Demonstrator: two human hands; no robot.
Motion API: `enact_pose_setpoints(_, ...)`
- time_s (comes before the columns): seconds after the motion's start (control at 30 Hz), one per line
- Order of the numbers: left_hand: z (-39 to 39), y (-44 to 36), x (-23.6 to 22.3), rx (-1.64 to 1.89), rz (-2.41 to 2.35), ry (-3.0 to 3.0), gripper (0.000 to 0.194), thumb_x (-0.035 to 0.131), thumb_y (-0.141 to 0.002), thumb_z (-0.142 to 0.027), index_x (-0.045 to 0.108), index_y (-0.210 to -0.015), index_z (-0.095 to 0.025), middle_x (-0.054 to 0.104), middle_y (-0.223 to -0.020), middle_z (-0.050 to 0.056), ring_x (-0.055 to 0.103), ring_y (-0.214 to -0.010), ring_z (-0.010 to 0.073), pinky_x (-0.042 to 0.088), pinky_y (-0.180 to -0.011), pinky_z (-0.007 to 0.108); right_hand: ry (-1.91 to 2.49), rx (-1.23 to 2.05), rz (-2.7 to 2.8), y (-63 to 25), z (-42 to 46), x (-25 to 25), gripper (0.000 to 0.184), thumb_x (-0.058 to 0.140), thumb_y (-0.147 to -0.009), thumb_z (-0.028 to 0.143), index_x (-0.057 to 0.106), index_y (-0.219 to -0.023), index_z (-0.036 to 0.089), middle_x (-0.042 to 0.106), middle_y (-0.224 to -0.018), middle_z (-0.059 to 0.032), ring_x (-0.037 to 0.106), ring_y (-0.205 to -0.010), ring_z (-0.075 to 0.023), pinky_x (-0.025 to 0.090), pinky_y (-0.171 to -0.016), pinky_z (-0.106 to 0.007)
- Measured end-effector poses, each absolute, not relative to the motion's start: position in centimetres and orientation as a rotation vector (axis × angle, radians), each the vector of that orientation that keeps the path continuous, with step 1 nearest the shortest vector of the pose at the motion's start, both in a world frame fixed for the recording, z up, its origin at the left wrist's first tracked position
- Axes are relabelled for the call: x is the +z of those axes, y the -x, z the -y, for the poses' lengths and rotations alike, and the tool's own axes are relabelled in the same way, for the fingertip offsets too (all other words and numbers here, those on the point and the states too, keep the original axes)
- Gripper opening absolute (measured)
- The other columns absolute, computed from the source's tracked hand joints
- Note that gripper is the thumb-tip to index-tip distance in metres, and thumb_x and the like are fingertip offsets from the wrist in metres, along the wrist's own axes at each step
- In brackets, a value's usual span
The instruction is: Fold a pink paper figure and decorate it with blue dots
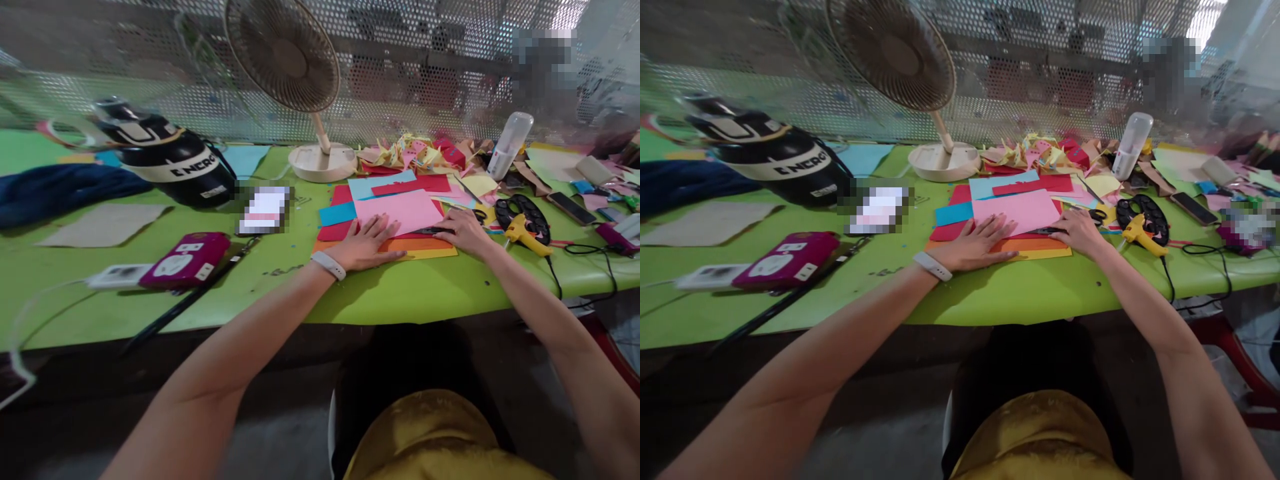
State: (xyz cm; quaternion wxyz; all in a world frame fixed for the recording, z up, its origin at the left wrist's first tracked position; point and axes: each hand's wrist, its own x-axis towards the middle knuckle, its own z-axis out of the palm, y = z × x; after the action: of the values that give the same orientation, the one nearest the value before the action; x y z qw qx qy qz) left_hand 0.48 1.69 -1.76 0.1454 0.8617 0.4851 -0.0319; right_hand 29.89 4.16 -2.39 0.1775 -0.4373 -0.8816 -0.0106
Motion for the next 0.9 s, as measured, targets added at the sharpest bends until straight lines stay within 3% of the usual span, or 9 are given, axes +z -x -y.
enact_pose_setpoints(0.9, -1.5, -0.6, -1.8, -0.091, -1.401, -2.466, 0.096, 0.025, -0.087, -0.083, 0.005, -0.161, -0.026, -0.005, -0.168, 0.011, -0.008, -0.154, 0.0329, 0.001, -0.119, 0.06, 1.107, -0.092, 2.584, -28.1, -4.4, -2.7, 0.028, 0.061, -0.095, 0.04, 0.076, -0.112, 0.023, 0.069, -0.103, -0.0096, 0.059, -0.096, -0.0249, 0.033, -0.089, -0.042)
